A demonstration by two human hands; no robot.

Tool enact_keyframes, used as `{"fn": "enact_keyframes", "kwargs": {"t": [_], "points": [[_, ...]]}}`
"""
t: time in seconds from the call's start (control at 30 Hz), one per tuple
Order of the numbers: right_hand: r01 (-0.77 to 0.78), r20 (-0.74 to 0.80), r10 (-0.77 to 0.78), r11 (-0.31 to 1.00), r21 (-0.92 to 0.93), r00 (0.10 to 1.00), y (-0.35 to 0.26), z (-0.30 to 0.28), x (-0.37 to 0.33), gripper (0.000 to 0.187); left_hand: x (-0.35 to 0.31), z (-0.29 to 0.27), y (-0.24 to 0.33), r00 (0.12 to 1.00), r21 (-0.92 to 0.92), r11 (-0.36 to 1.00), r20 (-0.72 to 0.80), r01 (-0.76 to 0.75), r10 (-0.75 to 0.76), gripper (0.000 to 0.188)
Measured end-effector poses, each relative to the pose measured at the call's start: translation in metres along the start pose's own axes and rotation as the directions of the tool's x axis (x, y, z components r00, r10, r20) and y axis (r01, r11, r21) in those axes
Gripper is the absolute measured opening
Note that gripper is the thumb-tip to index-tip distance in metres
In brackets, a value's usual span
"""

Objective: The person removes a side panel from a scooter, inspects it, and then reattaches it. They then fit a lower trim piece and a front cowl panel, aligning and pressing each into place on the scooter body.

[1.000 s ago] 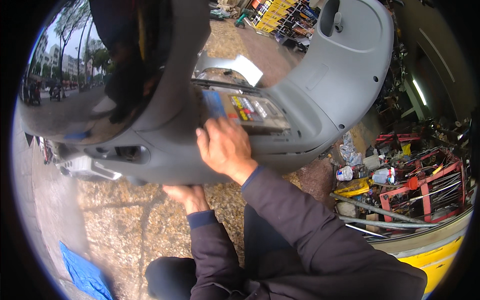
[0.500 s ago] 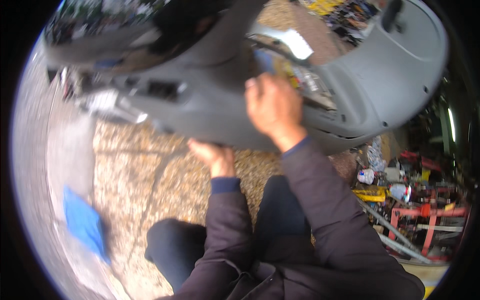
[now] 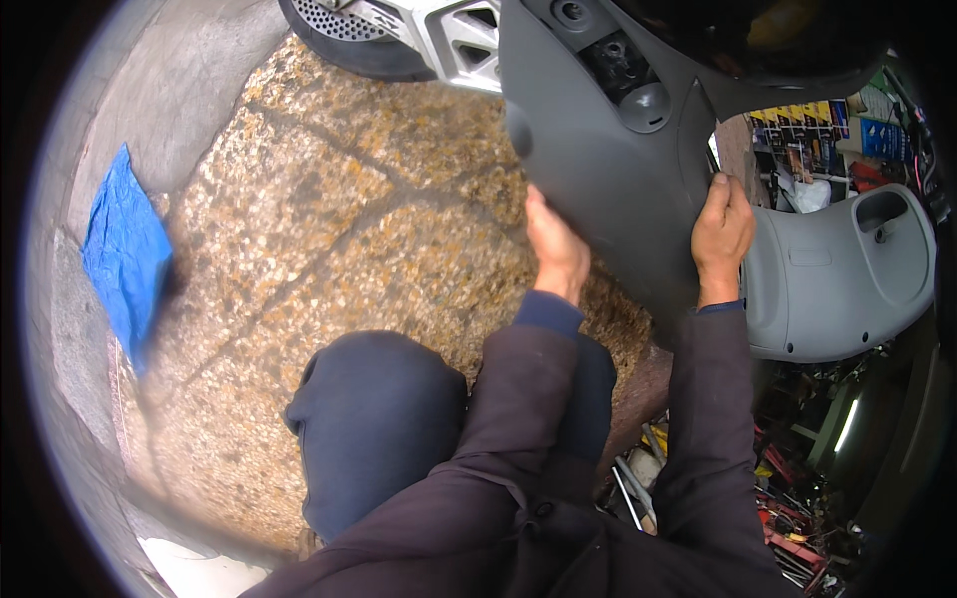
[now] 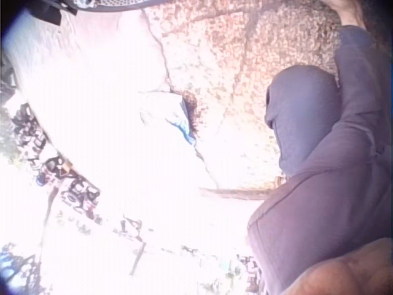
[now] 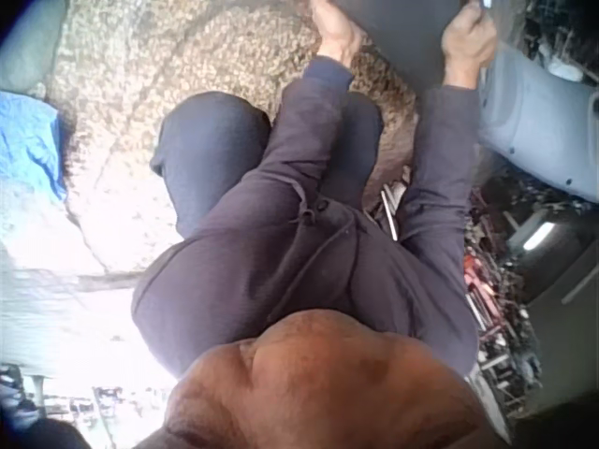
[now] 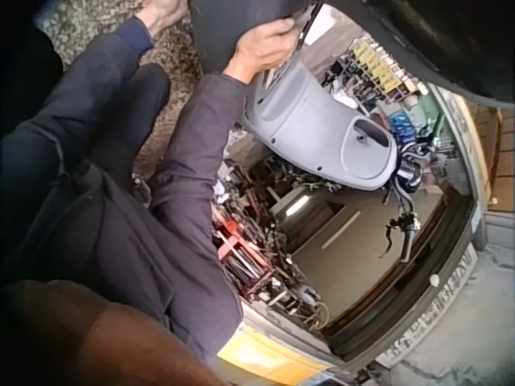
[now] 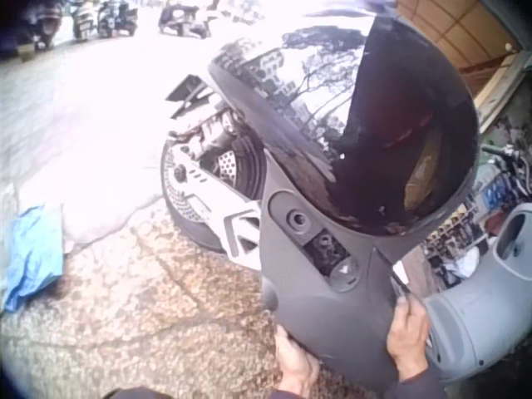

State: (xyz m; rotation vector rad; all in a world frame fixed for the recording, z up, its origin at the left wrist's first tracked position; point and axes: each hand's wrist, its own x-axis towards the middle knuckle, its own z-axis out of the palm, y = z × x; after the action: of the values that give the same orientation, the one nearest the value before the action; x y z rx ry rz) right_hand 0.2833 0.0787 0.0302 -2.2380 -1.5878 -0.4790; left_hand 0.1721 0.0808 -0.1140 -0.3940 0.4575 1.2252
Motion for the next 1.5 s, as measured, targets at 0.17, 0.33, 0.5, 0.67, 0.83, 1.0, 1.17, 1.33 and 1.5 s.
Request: {"fn": "enact_keyframes", "kwargs": {"t": [0.17,0.33,0.5,0.67,0.83,1.0,1.17,1.33,1.5], "points": [[-0.004,0.009,0.004,1.0,-0.016,1.0,-0.001,0.001,-0.001,0.036,0.006,-0.001,-0.01,0.997,-0.034,0.998,-0.062,-0.048,0.045,0.051],[-0.007,-0.009,0.007,0.999,-0.032,1.0,0.0,0.0,-0.002,0.037,0.008,-0.012,0.001,0.998,-0.01,0.999,0.046,0.045,-0.045,0.049],[-0.034,0.048,0.036,0.998,-0.045,0.998,0.001,-0.003,0.0,0.039,0.027,-0.036,0.032,0.906,0.112,0.909,0.097,0.402,-0.413,0.039],[-0.005,0.026,0.006,0.999,-0.036,1.0,-0.001,-0.003,0.0,0.038,0.051,-0.038,0.048,0.818,0.498,0.769,0.184,0.401,-0.545,0.059],[-0.009,0.027,0.01,1.0,-0.025,1.0,-0.002,-0.002,-0.001,0.036,0.062,-0.034,0.044,0.869,0.534,0.799,0.217,0.275,-0.444,0.047],[-0.031,0.05,0.032,0.999,-0.017,0.998,-0.001,-0.003,-0.001,0.036,0.063,-0.043,0.036,0.9,0.615,0.75,0.143,0.244,-0.411,0.057],[-0.038,0.035,0.039,0.999,-0.031,0.999,-0.002,-0.002,0.0,0.038,0.067,-0.042,0.038,0.89,0.597,0.772,0.203,0.219,-0.409,0.041],[-0.053,0.036,0.055,0.998,-0.043,0.998,-0.003,-0.002,0.0,0.039,0.073,-0.041,0.047,0.897,0.688,0.699,0.162,0.196,-0.411,0.026],[-0.055,0.026,0.057,0.996,-0.073,0.998,-0.002,-0.002,0.0,0.043,0.089,-0.046,0.05,0.935,0.856,0.502,0.266,-0.119,-0.233,0.02]]}}
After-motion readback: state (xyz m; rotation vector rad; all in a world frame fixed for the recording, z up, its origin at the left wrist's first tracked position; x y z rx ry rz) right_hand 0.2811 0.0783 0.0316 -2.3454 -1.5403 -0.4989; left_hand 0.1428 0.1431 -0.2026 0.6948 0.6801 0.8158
